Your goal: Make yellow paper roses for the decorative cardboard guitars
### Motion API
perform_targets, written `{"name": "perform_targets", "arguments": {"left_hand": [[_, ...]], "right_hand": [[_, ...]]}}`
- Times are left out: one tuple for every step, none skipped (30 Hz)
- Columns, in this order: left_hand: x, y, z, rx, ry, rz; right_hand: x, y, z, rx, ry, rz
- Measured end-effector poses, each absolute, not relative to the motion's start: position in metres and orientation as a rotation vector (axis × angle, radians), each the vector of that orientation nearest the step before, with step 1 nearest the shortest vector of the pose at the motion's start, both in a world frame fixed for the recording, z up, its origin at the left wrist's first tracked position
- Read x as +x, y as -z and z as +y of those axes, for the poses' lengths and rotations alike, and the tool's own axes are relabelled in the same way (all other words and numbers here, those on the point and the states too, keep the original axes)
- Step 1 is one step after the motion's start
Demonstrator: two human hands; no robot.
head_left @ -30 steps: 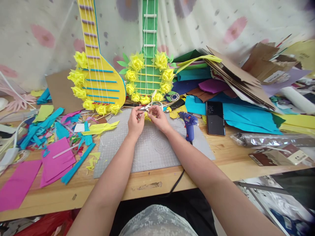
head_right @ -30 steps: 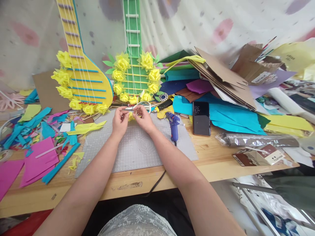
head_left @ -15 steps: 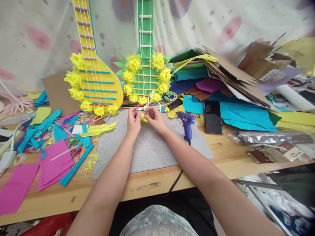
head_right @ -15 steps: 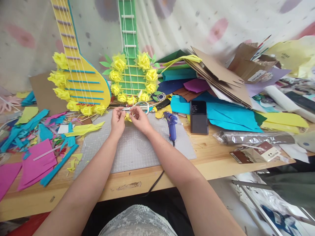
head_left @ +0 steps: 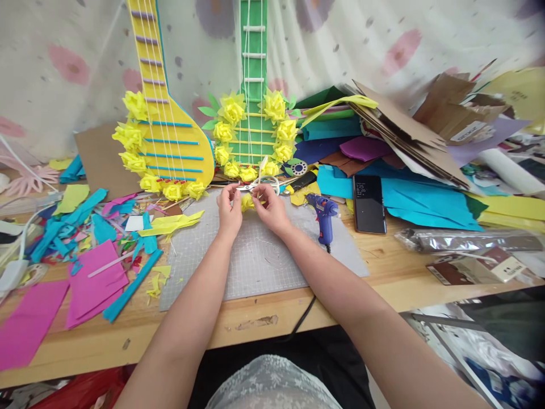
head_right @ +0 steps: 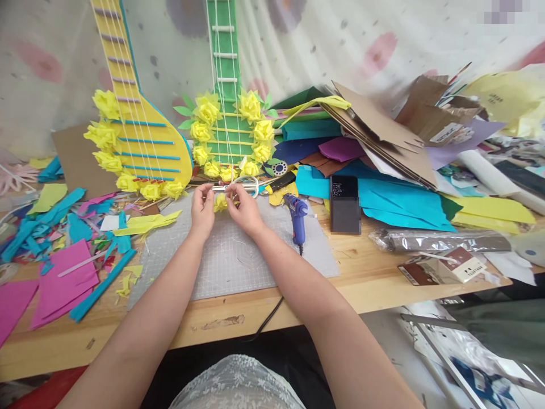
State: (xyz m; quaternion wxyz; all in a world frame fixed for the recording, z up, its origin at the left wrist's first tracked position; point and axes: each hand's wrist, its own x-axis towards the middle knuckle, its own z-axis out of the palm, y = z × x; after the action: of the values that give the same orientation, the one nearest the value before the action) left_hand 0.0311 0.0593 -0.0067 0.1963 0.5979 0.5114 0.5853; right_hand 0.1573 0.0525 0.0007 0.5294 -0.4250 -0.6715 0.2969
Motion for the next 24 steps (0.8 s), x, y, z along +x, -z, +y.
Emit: {"name": "perform_targets", "arguments": {"left_hand": [[0.030, 0.006, 0.059, 1.644, -1.667, 1.461], [0.030, 0.005, 0.058, 1.607, -1.688, 1.473], [0.029, 0.003, 0.057, 1.583, -1.702, 1.466], [0.029, 0.002, 0.056, 1.595, -1.704, 1.444], [0.029, 0.000, 0.055, 1.635, -1.699, 1.418], [0.030, -0.001, 0.053, 1.696, -1.690, 1.396], [0.030, -0.002, 0.051, 1.770, -1.678, 1.383], [0.031, -0.002, 0.050, 1.844, -1.664, 1.382], [0.032, -0.003, 0.049, 1.903, -1.649, 1.391], [0.032, -0.003, 0.048, 1.942, -1.636, 1.408], [0.032, -0.002, 0.047, 1.960, -1.627, 1.432], [0.032, -0.002, 0.047, 1.962, -1.619, 1.458], [0.032, -0.001, 0.047, 1.956, -1.610, 1.484], [0.032, -0.001, 0.047, 1.948, -1.599, 1.506], [0.032, 0.000, 0.047, 1.942, -1.589, 1.520], [0.032, 0.000, 0.047, 1.941, -1.581, 1.528], [0.032, 0.001, 0.047, 1.945, -1.578, 1.531], [0.032, 0.001, 0.047, 1.957, -1.577, 1.525], [0.033, 0.001, 0.047, 1.975, -1.573, 1.510], [0.034, 0.002, 0.048, 1.994, -1.566, 1.490], [0.034, 0.002, 0.048, 2.009, -1.555, 1.470], [0.035, 0.002, 0.048, 2.015, -1.542, 1.453], [0.035, 0.002, 0.047, 2.008, -1.536, 1.440], [0.035, 0.002, 0.047, 1.986, -1.540, 1.431]], "right_hand": [[0.158, -0.001, 0.052, -1.039, -0.651, -1.618], [0.158, -0.001, 0.052, -1.059, -0.595, -1.632], [0.158, -0.001, 0.051, -1.072, -0.548, -1.648], [0.158, -0.002, 0.051, -1.078, -0.513, -1.664], [0.158, -0.002, 0.050, -1.081, -0.488, -1.678], [0.158, -0.003, 0.050, -1.083, -0.467, -1.691], [0.158, -0.003, 0.049, -1.086, -0.444, -1.703], [0.158, -0.004, 0.049, -1.088, -0.421, -1.714], [0.157, -0.004, 0.049, -1.091, -0.400, -1.722], [0.157, -0.004, 0.048, -1.093, -0.385, -1.725], [0.157, -0.005, 0.048, -1.096, -0.376, -1.725], [0.157, -0.005, 0.048, -1.097, -0.375, -1.722], [0.157, -0.005, 0.048, -1.099, -0.380, -1.716], [0.157, -0.005, 0.048, -1.103, -0.388, -1.710], [0.157, -0.005, 0.049, -1.106, -0.394, -1.701], [0.158, -0.004, 0.049, -1.109, -0.399, -1.694], [0.158, -0.003, 0.050, -1.110, -0.401, -1.688], [0.158, -0.003, 0.050, -1.109, -0.399, -1.685], [0.158, -0.002, 0.051, -1.106, -0.395, -1.682], [0.157, -0.002, 0.051, -1.102, -0.390, -1.683], [0.157, -0.002, 0.050, -1.098, -0.383, -1.684], [0.157, -0.003, 0.050, -1.094, -0.378, -1.687], [0.157, -0.004, 0.049, -1.090, -0.377, -1.688], [0.156, -0.005, 0.048, -1.088, -0.381, -1.688]]}}
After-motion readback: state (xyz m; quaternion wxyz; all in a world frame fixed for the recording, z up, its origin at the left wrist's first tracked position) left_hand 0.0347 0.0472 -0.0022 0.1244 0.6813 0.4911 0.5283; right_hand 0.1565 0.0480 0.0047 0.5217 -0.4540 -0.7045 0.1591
